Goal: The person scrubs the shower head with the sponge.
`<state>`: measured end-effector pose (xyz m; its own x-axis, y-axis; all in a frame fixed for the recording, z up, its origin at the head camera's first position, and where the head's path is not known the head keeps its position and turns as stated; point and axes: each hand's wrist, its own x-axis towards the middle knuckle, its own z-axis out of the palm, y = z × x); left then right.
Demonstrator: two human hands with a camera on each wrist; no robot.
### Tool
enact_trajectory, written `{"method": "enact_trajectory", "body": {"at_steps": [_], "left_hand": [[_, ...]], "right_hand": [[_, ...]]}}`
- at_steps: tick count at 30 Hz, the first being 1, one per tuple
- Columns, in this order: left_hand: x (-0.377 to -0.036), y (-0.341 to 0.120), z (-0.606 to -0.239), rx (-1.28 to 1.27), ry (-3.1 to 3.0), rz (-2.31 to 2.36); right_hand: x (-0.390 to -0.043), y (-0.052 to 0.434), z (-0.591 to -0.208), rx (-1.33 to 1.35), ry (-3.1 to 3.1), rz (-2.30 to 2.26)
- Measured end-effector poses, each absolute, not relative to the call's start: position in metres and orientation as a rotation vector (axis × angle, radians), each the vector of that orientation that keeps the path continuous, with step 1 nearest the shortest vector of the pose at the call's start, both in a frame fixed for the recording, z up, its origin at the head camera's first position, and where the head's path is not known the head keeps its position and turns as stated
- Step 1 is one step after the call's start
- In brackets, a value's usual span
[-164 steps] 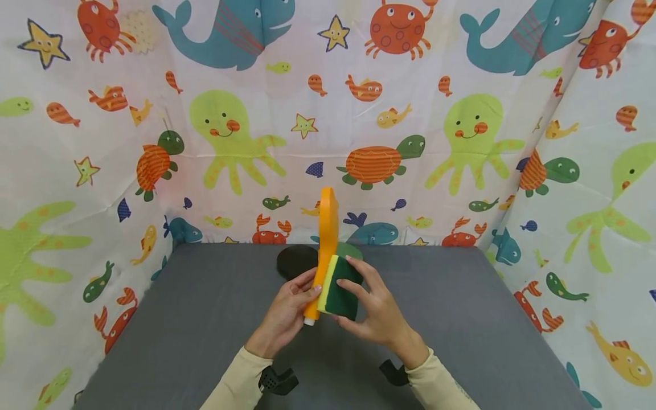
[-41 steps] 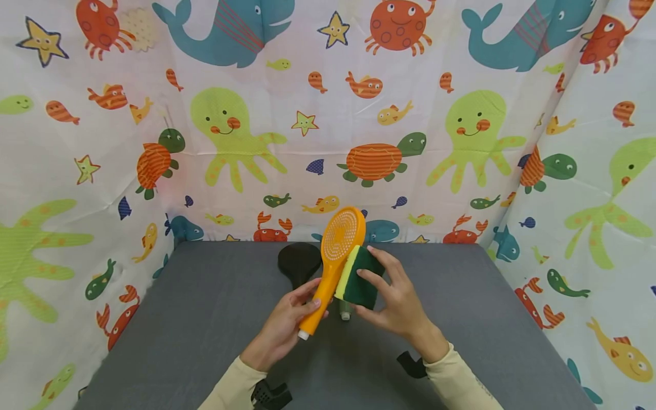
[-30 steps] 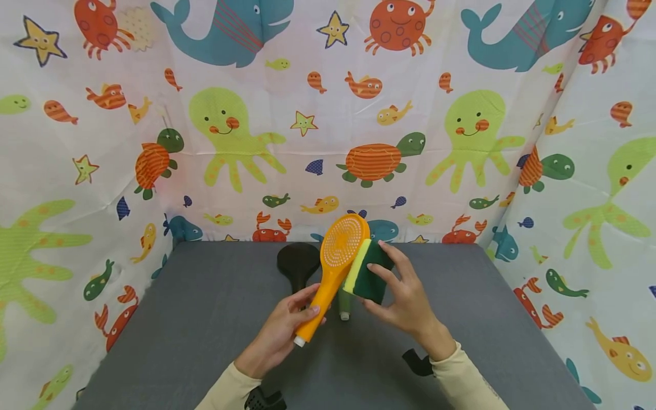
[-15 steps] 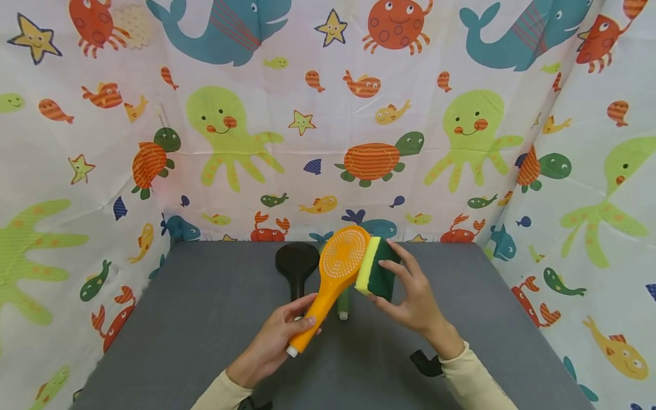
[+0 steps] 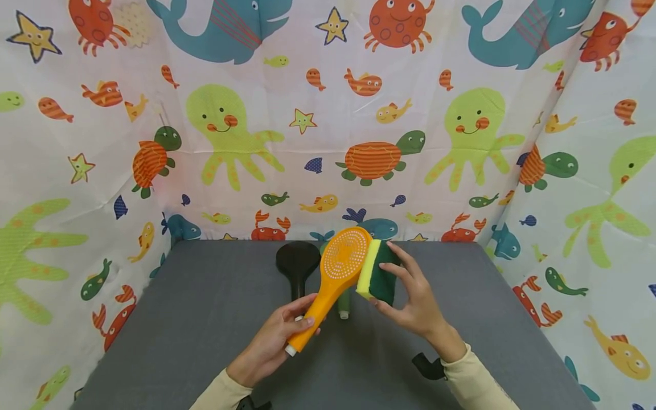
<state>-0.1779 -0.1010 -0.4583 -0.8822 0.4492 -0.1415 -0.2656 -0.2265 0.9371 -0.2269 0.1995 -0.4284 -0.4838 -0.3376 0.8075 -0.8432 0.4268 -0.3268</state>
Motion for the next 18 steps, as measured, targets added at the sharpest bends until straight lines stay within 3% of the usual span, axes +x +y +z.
{"method": "enact_trajectory", "body": {"at_steps": [18], "left_hand": [[-0.174, -0.105, -0.46, 0.231, 1.567, 2.08]], "right_hand": [[-0.234, 0.212, -0.422, 1.025, -1.979, 1.131]]}}
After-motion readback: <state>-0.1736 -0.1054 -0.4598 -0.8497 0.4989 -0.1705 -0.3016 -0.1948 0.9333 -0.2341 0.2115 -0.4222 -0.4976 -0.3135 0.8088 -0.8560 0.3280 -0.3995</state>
